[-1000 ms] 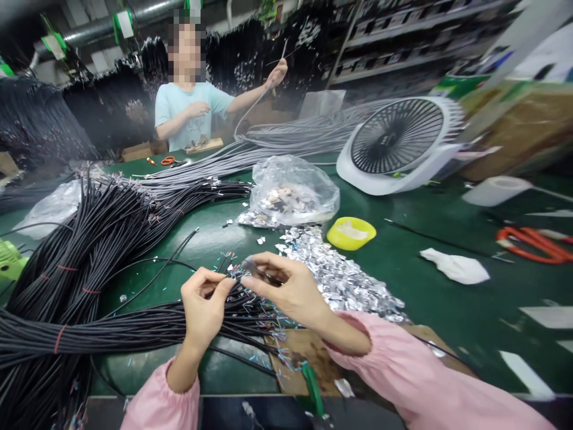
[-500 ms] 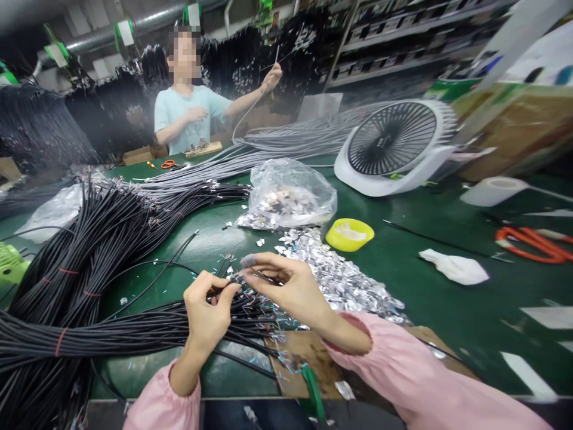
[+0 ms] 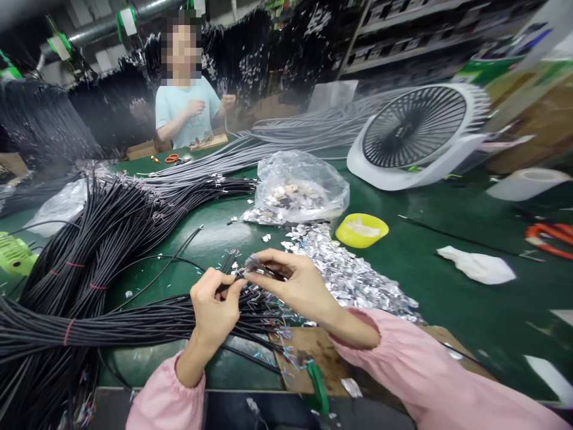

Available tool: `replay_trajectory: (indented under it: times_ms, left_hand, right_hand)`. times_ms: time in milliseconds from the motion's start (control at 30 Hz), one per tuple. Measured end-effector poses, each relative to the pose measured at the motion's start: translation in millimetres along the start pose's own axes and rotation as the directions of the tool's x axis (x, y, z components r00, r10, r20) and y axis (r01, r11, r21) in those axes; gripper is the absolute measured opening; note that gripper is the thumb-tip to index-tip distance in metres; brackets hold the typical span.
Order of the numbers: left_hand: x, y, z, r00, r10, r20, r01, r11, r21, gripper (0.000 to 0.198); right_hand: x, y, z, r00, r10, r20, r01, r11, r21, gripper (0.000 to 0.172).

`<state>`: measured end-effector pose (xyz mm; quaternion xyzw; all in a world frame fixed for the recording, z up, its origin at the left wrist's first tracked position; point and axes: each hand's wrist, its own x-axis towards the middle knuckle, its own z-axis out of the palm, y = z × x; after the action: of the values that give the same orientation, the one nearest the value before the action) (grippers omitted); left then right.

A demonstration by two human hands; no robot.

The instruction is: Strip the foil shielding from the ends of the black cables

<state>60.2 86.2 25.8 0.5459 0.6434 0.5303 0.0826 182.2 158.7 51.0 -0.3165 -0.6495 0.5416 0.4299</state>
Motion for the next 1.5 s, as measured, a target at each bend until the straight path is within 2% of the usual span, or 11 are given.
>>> replay_trajectory:
  times_ms: [167,300,533,667,767,933,1067,1133,1300,1400,1500]
  left_hand:
    - [1.6,-2.5,1.4,0.999,-0.030,0.014,0.031,0.997,-0.072,0.017]
    - [7.2,-4.4,-1.2,0.985,-0.066,0.162,0.096,0.979,-0.182,0.009]
    - [6.9,-1.8,-0.9,1.000,0.009,0.000,-0.009,0.998,-0.056,0.013]
    - [8.9,-1.0,-4.0,0.986,-0.071,0.150,0.094,0.984,-0.153,0.014]
    - [8.9,-1.1,-5.7,0.977,-0.080,0.198,0.112,0.981,-0.156,0.016]
    - [5.3,-0.8,-1.4,0.996,-0.068,0.063,0.072,0.994,-0.076,0.018]
    - [5.2,-0.7,0.2,0.985,-0.117,0.125,0.135,0.981,-0.142,0.016]
    - [5.6,-0.8,0.2,0.978,-0.130,0.166,0.155,0.977,-0.147,0.019]
    - [8.0,-0.4,0.8,0.979,-0.150,0.137,0.166,0.980,-0.113,0.022]
    - [10.8,-0.5,-0.6,0.972,-0.187,0.139,0.209,0.964,-0.165,0.026]
    - [12.4,-0.8,-2.3,0.967,-0.203,0.156,0.231,0.955,-0.186,0.029]
  right_hand:
    - [3.8,0.4,-4.2,0.979,0.191,0.067,-0.200,0.968,0.153,0.036]
    - [8.1,2.2,-6.3,0.952,0.256,0.166,-0.291,0.925,0.243,0.042]
    - [12.2,6.8,-3.0,0.967,0.238,0.089,-0.250,0.954,0.165,0.042]
    - [8.4,6.6,-4.2,0.961,0.194,0.199,-0.243,0.934,0.262,0.045]
    - [9.5,5.6,-6.5,0.954,0.142,0.264,-0.197,0.960,0.198,0.041]
    - [11.4,8.9,-4.8,0.997,0.068,0.039,-0.071,0.994,0.077,0.030]
    - [9.2,9.6,-3.9,0.976,0.151,0.159,-0.182,0.961,0.206,0.046]
    - [8.7,8.1,-4.9,0.974,0.126,0.188,-0.158,0.973,0.169,0.047]
    - [11.6,5.1,-10.7,0.994,-0.084,-0.065,0.080,0.995,-0.061,0.029]
    - [14.5,5.2,-15.0,0.981,-0.048,-0.189,0.043,0.999,-0.029,0.036]
    - [14.6,5.4,-14.5,0.988,0.015,-0.151,-0.010,0.999,0.031,0.043]
